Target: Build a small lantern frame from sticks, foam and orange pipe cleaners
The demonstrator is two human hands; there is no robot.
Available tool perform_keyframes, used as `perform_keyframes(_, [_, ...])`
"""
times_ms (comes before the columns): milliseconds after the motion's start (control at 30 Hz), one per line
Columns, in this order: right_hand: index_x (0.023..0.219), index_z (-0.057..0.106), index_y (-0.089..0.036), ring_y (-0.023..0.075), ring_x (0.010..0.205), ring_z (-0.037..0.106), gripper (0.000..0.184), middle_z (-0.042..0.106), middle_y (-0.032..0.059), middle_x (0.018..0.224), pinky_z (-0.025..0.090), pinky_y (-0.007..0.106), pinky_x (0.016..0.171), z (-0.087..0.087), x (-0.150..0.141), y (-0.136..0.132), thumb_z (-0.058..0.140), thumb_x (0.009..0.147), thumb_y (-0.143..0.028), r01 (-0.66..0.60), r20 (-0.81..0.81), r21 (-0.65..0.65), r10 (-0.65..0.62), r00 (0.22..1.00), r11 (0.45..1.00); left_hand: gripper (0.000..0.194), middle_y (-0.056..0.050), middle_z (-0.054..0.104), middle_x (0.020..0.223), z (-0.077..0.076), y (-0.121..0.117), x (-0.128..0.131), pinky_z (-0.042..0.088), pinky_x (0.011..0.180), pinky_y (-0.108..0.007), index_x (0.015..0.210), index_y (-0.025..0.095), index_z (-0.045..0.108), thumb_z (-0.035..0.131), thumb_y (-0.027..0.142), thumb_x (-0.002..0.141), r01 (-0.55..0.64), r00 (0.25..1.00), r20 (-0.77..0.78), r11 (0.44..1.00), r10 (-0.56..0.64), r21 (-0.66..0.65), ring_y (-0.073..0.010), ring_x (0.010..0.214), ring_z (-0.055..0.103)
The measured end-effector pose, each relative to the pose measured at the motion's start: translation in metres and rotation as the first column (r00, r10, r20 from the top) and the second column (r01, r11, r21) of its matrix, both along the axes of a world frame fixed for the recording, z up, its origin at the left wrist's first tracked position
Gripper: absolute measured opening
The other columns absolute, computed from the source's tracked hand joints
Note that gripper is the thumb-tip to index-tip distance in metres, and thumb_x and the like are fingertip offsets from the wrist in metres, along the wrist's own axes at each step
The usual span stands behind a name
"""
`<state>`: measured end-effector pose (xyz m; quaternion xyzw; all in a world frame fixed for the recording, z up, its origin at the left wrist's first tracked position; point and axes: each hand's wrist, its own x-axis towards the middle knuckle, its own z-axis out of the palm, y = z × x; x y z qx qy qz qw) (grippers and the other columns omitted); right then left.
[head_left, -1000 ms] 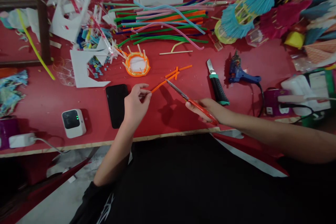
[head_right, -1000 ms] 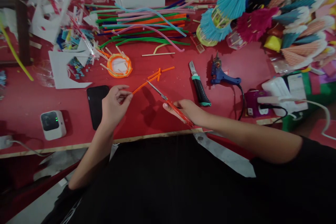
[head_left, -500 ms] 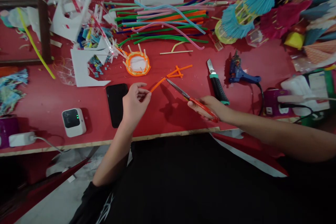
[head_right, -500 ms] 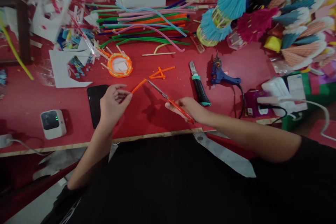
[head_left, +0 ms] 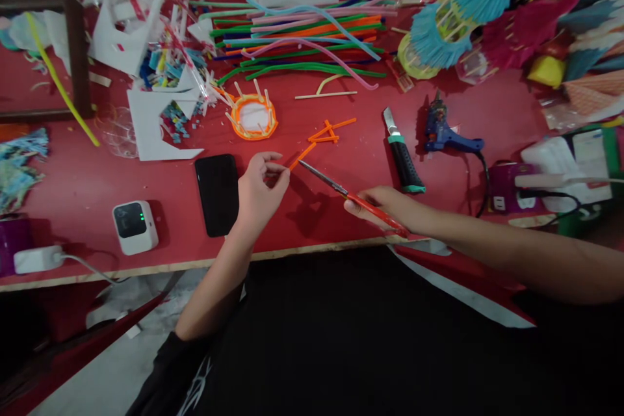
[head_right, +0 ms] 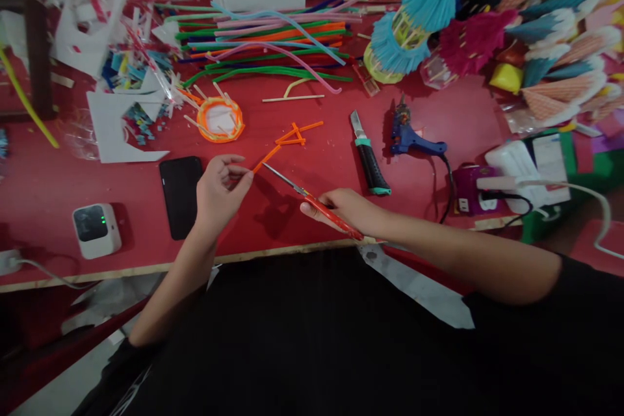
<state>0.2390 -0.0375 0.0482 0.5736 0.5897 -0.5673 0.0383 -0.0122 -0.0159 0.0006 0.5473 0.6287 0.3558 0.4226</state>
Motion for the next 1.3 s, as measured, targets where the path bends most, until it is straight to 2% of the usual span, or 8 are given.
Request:
perform_keyframes(267, [0.059,0.027,-0.024,0.0098,0.055,0.024,0.074,0.024,-0.0051,0.059,0.021,0.029,0.053,0.003,0.0,-0.002,0.041,0.075,-0.095,0.022,0.004,0.014,-0.022,1.0,1.0,0.024,0.0,0.074,0.085,-0.002,0.002,0.002,0.057,0.072,-0.023,0.105,0.02,0.059,0.067,0.012,0.084,0.004,1.0,0.025,1.0,-0.004,0.006,-0.0111,0.076,0.071])
perform_keyframes(400, [0.059,0.03,-0.024,0.0094,0.05,0.029,0.072,0.031,-0.0046,0.053,0.023,0.027,0.048,0.004,0.001,-0.004,0.045,0.077,-0.093,0.087,-0.016,-0.004,-0.087,0.996,0.996,0.023,0.0,0.075,0.087,-0.002,0.009,0.004,0.057,0.075,-0.024,0.105,0.021,0.059,0.066,0.012,0.085,0.042,0.999,0.003,0.999,-0.042,0.023,-0.0109,0.077,0.071])
perform_keyframes(533, [0.061,0.033,-0.025,0.0097,0.043,0.034,0.068,0.035,-0.0042,0.047,0.025,0.026,0.042,0.006,-0.002,-0.009,0.049,0.08,-0.089,0.22,-0.026,-0.118,-0.224,0.974,0.968,0.022,-0.001,0.075,0.091,-0.001,0.019,0.009,0.057,0.08,-0.024,0.106,0.021,0.059,0.064,0.011,0.087,0.107,0.994,-0.035,0.993,-0.105,0.046,-0.0116,0.083,0.072])
perform_keyframes(700, [0.059,0.036,-0.025,0.0105,0.039,0.043,0.07,0.039,-0.0031,0.042,0.031,0.024,0.04,0.004,-0.006,-0.011,0.044,0.078,-0.091,0.294,-0.01,-0.163,-0.299,0.954,0.942,0.024,-0.002,0.075,0.096,-0.002,0.033,0.02,0.057,0.083,-0.026,0.11,0.021,0.06,0.061,0.009,0.089,0.186,0.976,-0.134,0.978,-0.172,0.099,-0.0136,0.089,0.073])
perform_keyframes(867, [0.063,0.039,-0.025,0.0098,0.037,0.043,0.068,0.043,-0.0035,0.043,0.031,0.023,0.037,0.001,-0.005,-0.011,0.048,0.076,-0.091,0.346,-0.035,-0.215,-0.362,0.932,0.913,0.026,-0.006,0.075,0.107,-0.004,0.043,0.026,0.056,0.089,-0.032,0.108,0.022,0.061,0.057,0.004,0.09,0.242,0.943,-0.264,0.963,-0.204,0.119,-0.0185,0.1,0.072])
perform_keyframes(1100, [0.065,0.044,-0.023,0.0091,0.04,0.045,0.061,0.043,-0.004,0.046,0.034,0.022,0.042,-0.004,-0.003,-0.009,0.05,0.085,-0.08,0.345,-0.07,-0.249,-0.372,0.925,0.905,0.025,-0.006,0.076,0.106,-0.008,0.047,0.03,0.055,0.088,-0.033,0.107,0.022,0.06,0.057,0.004,0.09,0.242,0.93,-0.31,0.964,-0.2,0.106,-0.0206,0.1,0.073])
perform_keyframes(1300, [0.068,0.045,-0.023,0.0095,0.039,0.044,0.061,0.044,-0.0047,0.046,0.034,0.022,0.04,-0.007,-0.001,-0.008,0.046,0.087,-0.081,0.339,-0.06,-0.258,-0.366,0.929,0.905,0.025,-0.005,0.076,0.103,-0.007,0.048,0.032,0.055,0.086,-0.033,0.105,0.024,0.06,0.059,0.005,0.089,0.231,0.923,-0.334,0.969,-0.189,0.09,-0.0216,0.098,0.073])
